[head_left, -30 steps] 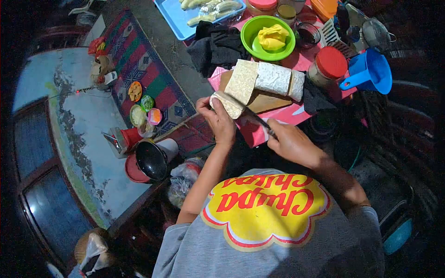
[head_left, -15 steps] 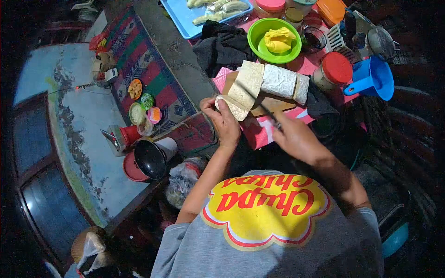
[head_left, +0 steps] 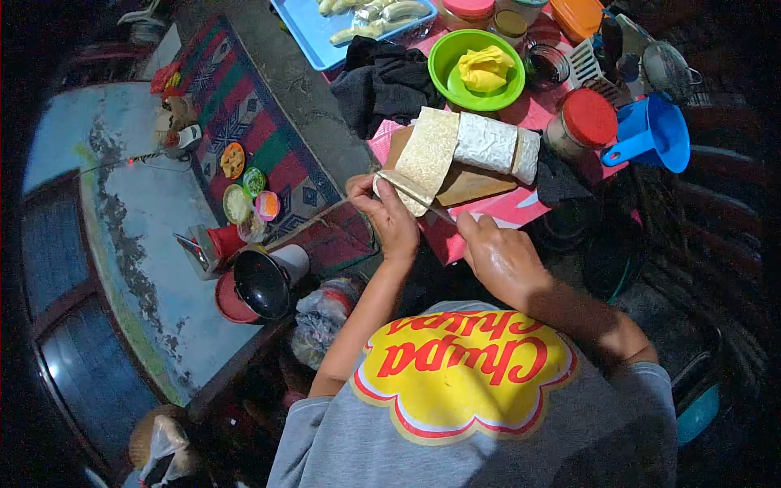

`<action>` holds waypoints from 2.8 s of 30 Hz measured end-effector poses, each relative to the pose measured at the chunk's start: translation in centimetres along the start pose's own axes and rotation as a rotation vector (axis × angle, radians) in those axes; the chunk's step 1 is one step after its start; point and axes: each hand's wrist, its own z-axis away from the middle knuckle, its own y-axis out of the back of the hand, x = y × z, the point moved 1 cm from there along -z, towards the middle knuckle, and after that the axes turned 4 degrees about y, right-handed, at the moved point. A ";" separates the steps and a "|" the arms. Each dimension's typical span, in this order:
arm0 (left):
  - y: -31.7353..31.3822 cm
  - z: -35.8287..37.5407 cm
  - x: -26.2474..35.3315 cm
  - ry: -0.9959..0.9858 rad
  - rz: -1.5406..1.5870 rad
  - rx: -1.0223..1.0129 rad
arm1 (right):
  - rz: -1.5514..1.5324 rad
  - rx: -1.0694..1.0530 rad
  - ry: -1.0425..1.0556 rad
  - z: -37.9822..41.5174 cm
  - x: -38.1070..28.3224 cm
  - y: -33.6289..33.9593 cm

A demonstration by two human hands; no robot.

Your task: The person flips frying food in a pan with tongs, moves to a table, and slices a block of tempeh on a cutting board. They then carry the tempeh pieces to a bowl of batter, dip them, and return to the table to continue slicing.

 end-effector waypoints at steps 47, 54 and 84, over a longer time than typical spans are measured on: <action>-0.8 -0.3 2.8 0.191 -0.058 -0.027 | -0.038 0.048 -0.019 -2.2 0.6 -2.5; -0.9 -0.3 4.0 0.167 -0.065 0.005 | -0.084 0.073 -0.042 -1.1 1.2 -3.5; -0.8 -0.4 3.1 0.107 -0.100 0.004 | -0.038 -0.030 -0.078 -3.4 2.6 -5.9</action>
